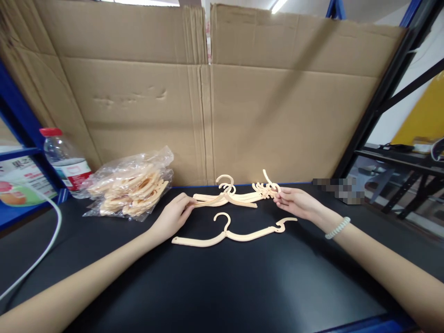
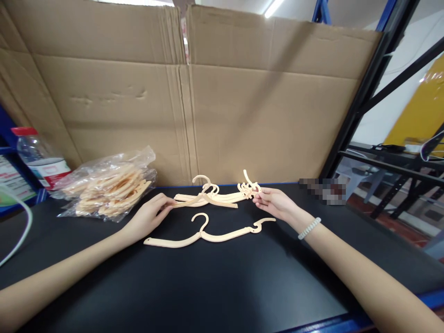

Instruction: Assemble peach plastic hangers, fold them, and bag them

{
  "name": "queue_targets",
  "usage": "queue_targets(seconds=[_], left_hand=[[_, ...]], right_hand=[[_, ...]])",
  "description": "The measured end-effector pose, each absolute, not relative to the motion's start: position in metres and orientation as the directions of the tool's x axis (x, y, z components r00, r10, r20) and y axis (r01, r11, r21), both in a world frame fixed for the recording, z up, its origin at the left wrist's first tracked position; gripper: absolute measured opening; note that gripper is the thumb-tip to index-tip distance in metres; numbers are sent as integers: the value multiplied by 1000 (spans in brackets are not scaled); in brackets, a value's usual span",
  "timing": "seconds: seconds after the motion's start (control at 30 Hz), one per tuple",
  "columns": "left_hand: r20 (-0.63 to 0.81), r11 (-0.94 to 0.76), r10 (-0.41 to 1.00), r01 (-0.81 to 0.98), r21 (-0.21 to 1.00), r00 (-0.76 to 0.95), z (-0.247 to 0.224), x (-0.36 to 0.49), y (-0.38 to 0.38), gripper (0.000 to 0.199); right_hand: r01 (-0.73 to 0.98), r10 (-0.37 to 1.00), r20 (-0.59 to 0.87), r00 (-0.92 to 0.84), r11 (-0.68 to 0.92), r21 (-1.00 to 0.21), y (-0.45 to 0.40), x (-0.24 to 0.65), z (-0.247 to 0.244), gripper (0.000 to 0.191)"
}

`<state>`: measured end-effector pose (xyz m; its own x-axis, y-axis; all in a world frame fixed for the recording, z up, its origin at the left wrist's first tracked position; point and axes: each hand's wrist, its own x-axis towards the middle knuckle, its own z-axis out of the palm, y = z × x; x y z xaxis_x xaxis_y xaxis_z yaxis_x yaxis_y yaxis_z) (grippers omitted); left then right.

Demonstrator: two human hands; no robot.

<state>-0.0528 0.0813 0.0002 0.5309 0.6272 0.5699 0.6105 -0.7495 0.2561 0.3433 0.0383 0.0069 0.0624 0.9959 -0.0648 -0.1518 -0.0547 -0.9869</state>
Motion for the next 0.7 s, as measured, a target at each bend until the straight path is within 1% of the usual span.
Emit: queue_targets(seconds=[0.13, 0.23, 0.47, 0.7], left_hand=[[597, -743, 631, 606, 284, 495, 2, -51, 79, 19], [605, -749, 628, 593, 296, 490, 2, -47, 75, 19], [597, -760, 628, 559, 333, 498, 0, -44, 74, 16], [617, -770, 613, 550, 324, 494, 2, -43, 72, 15]], right_hand=[[-139, 994, -107, 0, -106, -985, 36, 337, 8, 6], [-123, 994, -101, -46, -106, -987, 34, 332, 9, 4], [-97, 996, 35, -81, 27, -995, 32, 327, 10, 23], [-107, 996, 23, -90, 14, -994, 28, 322, 12, 31]])
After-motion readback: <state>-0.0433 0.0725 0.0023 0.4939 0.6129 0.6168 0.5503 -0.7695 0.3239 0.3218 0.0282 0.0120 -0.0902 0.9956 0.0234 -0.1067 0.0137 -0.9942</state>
